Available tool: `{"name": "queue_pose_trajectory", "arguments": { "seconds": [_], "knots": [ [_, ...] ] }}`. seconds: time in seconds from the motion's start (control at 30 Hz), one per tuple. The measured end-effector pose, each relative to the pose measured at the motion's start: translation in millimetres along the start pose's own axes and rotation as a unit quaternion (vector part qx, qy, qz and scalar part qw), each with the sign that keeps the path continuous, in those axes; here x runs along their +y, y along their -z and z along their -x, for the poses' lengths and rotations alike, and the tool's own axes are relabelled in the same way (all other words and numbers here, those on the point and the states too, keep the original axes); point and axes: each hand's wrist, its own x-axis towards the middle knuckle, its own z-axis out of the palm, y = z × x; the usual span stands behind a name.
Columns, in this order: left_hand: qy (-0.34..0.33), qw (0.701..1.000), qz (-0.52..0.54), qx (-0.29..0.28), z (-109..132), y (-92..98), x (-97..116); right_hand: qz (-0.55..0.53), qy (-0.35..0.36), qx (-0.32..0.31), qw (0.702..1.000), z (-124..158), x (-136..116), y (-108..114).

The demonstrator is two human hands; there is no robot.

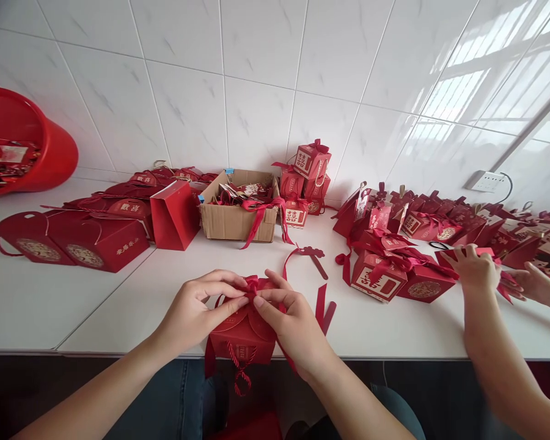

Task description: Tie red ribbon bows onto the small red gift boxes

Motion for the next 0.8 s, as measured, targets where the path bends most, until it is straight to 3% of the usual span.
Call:
{"name": "queue_pose_trajectory", "arguments": {
  "seconds": [0.1,0.2,0.37,0.43,0.5,0.63,0.8],
  "knots": [
    [0.012,0.999,0.008,-0.034,-1,6.6,3,0.093,0.010,-0.003,0.996,5,-4,5],
    [0.008,0.997,-0.012,-0.071,-5,14.2,11,0.208,0.094,0.013,0.974,1,-5,10],
    [-0.047,0.990,-0.078,-0.107,-12,22.1,23,0.404,0.218,0.052,0.887,-12,-3,15],
    [-0.069,0.986,-0.108,-0.110,-14,23.5,25,0.450,0.266,0.047,0.851,-11,-6,18],
    [-0.079,0.982,-0.129,-0.112,-15,24.6,25,0.462,0.299,0.027,0.835,-7,-11,22],
    [-0.060,0.980,-0.138,-0.131,-16,25.1,23,0.420,0.276,-0.032,0.864,5,-24,26],
    [-0.051,0.977,-0.147,-0.146,-16,25.6,26,0.328,0.184,-0.025,0.926,-10,-33,21]
  ]
}}
